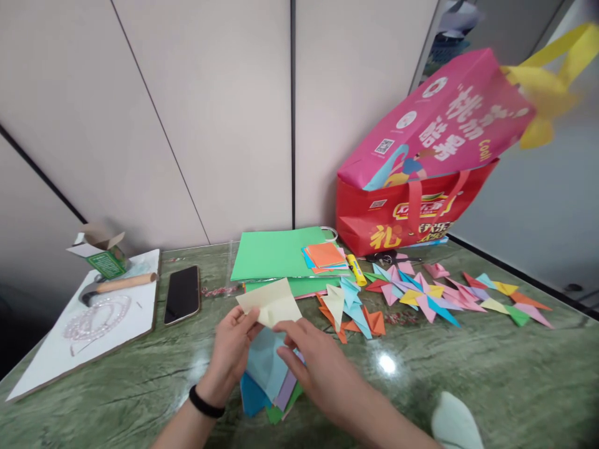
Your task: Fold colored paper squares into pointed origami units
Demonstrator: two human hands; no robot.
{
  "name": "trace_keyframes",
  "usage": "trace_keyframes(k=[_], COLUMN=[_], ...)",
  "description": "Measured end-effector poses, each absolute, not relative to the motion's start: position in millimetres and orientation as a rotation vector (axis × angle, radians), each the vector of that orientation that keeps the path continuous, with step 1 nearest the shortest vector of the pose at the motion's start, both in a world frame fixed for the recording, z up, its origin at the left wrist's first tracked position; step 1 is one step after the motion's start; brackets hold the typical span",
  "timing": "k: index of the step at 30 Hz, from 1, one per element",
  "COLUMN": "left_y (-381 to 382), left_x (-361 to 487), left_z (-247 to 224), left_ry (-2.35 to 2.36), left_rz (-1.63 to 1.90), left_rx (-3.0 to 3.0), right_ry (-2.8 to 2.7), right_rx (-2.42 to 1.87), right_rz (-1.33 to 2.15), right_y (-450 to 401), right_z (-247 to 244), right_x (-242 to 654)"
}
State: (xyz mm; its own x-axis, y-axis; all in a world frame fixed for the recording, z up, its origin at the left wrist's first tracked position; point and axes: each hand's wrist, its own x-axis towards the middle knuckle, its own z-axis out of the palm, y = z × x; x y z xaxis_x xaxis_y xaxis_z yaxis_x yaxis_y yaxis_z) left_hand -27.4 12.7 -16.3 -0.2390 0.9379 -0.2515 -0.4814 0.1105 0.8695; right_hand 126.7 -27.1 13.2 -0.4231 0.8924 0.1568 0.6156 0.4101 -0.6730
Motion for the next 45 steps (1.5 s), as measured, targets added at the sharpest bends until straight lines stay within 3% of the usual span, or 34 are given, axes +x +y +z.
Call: trace_keyframes(k=[8,17,24,34,45], left_y=[1,-12,-4,-7,-7], left_x=[-16,-12,-18,-11,-16], left_z=[-15,-7,-7,-1,-5], left_ry=[1.134,1.099,1.117,1.185,1.195], left_rz=[1.426,1.354,1.322,1.225,1.173], left_rx=[0.549,0.555,0.557,0.648,0.741], right_ry=[-2.369,-2.273,-1.874,-1.342,-1.282], right_rx=[-1.012,-0.982,-1.183,-1.244,-1.219], right_rz=[0.359,0.438,0.511,1.272,1.276], right_y=[5,3,5,15,14], right_z=[-16,-24,-26,-23,-18], right_x=[129,133,130,132,133])
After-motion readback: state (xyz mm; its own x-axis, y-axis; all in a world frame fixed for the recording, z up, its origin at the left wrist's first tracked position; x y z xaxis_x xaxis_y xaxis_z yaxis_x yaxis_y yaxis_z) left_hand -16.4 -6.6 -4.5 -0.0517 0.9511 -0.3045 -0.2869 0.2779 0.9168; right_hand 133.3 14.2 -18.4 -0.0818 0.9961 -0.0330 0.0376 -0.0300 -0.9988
